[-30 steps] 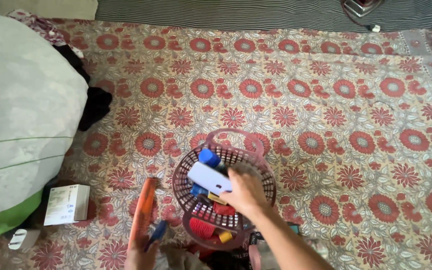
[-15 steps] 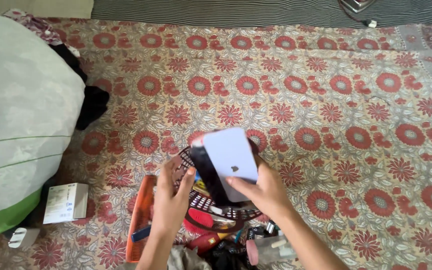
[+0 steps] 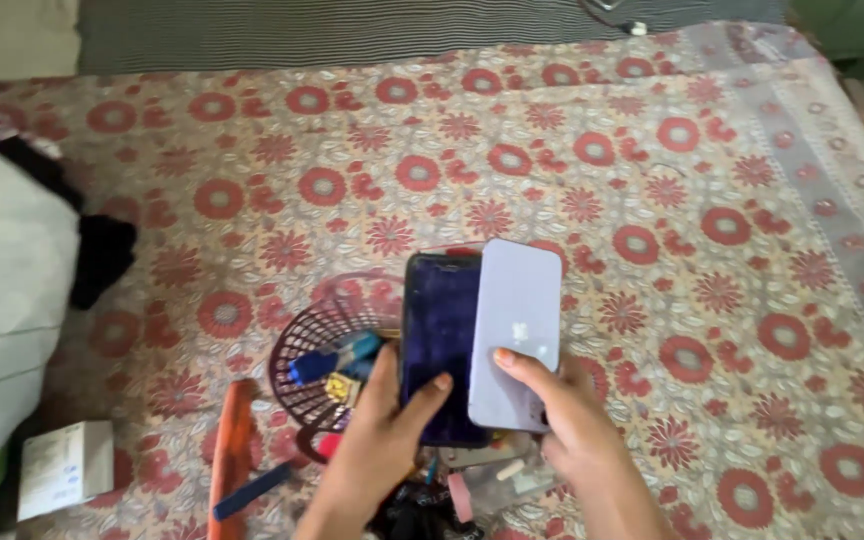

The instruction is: Organize personal items and cosmetics into a wooden box and a basket on a bed.

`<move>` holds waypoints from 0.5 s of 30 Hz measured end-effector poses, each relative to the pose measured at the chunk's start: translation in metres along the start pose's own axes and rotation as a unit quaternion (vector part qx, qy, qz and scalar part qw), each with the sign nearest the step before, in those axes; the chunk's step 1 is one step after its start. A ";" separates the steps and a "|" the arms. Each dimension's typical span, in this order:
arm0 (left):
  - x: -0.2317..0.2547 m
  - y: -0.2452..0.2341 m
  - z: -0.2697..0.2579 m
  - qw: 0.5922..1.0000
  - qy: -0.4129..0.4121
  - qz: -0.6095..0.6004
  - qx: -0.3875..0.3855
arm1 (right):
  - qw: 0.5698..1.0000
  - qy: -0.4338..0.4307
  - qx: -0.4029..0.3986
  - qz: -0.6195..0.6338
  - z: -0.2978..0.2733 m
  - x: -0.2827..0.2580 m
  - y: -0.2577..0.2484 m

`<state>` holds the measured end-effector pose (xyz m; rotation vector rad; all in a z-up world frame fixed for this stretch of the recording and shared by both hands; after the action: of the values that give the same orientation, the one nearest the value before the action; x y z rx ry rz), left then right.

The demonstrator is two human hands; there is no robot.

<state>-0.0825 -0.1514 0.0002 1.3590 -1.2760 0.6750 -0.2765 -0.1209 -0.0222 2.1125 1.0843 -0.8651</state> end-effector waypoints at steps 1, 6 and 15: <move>0.000 0.016 0.002 1.000 0.015 0.013 -0.012 | 1.000 0.003 0.010 -0.005 -0.001 -0.006 -0.012; -0.035 0.078 0.016 0.995 0.021 0.098 -0.031 | 0.997 0.032 0.052 -0.046 0.011 -0.012 -0.074; -0.200 0.087 0.068 0.925 -0.194 0.320 0.066 | 0.991 0.080 0.091 0.056 0.103 0.076 -0.157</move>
<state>-0.2332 -0.1384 -0.1715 1.2103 -2.0689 0.9764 -0.4034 -0.0882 -0.1761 2.4039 0.9861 -0.7775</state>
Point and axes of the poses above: each hand's wrist, its own z-axis towards the middle knuckle, its own y-axis out of the palm, x = y × z, the point moved 6 cm from there along z, towards the middle knuckle, and after that the axes turned 3 degrees about x, right-handed, at the moved point
